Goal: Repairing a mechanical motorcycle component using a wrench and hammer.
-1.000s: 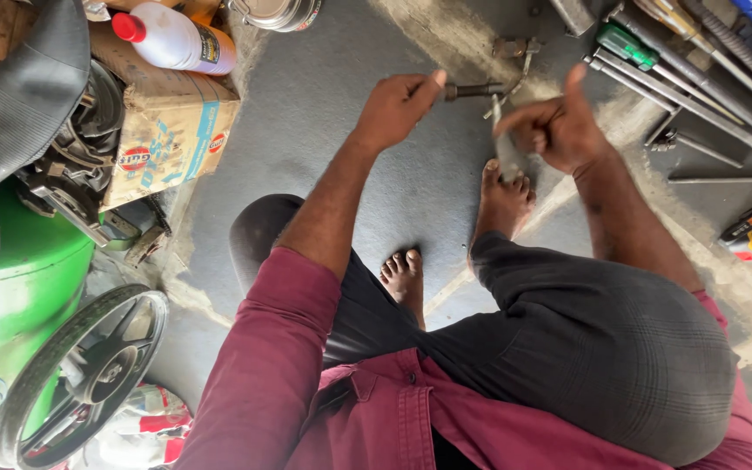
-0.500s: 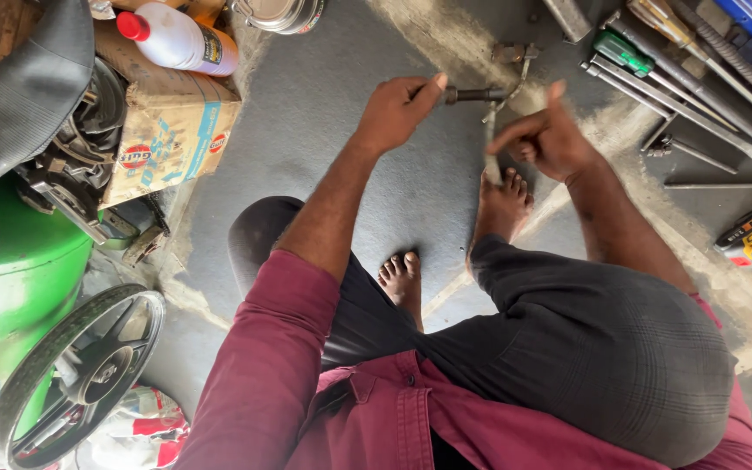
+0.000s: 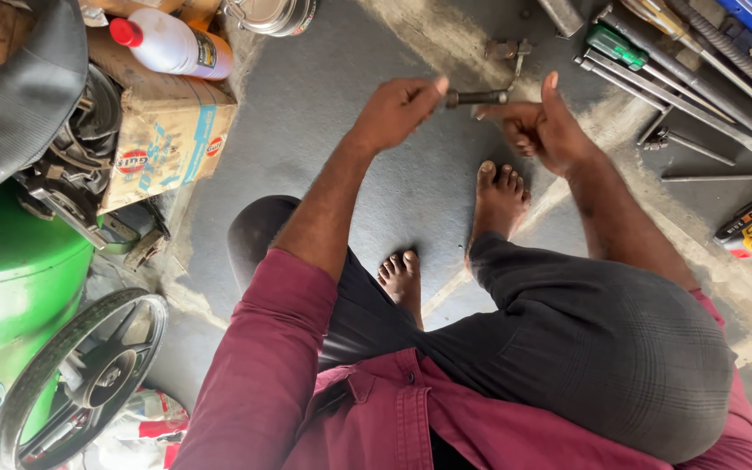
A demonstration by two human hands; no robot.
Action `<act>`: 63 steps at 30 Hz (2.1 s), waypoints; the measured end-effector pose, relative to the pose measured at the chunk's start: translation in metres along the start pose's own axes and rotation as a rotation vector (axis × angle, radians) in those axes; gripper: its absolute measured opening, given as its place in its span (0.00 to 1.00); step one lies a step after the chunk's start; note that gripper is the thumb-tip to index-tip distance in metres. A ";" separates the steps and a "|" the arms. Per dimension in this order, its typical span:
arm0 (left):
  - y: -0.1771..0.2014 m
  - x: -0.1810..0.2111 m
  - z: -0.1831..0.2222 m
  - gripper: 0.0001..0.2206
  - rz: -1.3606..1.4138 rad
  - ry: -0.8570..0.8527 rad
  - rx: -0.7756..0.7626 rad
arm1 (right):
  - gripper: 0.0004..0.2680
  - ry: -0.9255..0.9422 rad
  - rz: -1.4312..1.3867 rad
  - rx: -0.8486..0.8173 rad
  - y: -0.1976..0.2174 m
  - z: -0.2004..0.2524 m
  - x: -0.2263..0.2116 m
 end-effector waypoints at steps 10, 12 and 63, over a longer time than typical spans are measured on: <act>-0.005 -0.003 0.003 0.27 -0.066 -0.006 -0.134 | 0.42 0.244 -0.482 -0.158 0.007 -0.002 -0.001; -0.010 -0.003 0.003 0.23 -0.081 -0.001 -0.220 | 0.41 0.223 -0.508 -0.152 0.017 -0.005 0.010; -0.053 -0.060 -0.014 0.22 0.375 0.254 -0.317 | 0.06 0.204 0.574 0.609 -0.031 -0.036 0.040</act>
Point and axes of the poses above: each hand's wrist, its own z-axis away from the middle knuckle, its own y-axis out of the back of the hand, x = y × z, the point moved 3 cm from there along -z, towards the middle knuckle, and after that the axes turned 5 degrees about -z, right-handed, at the moved point
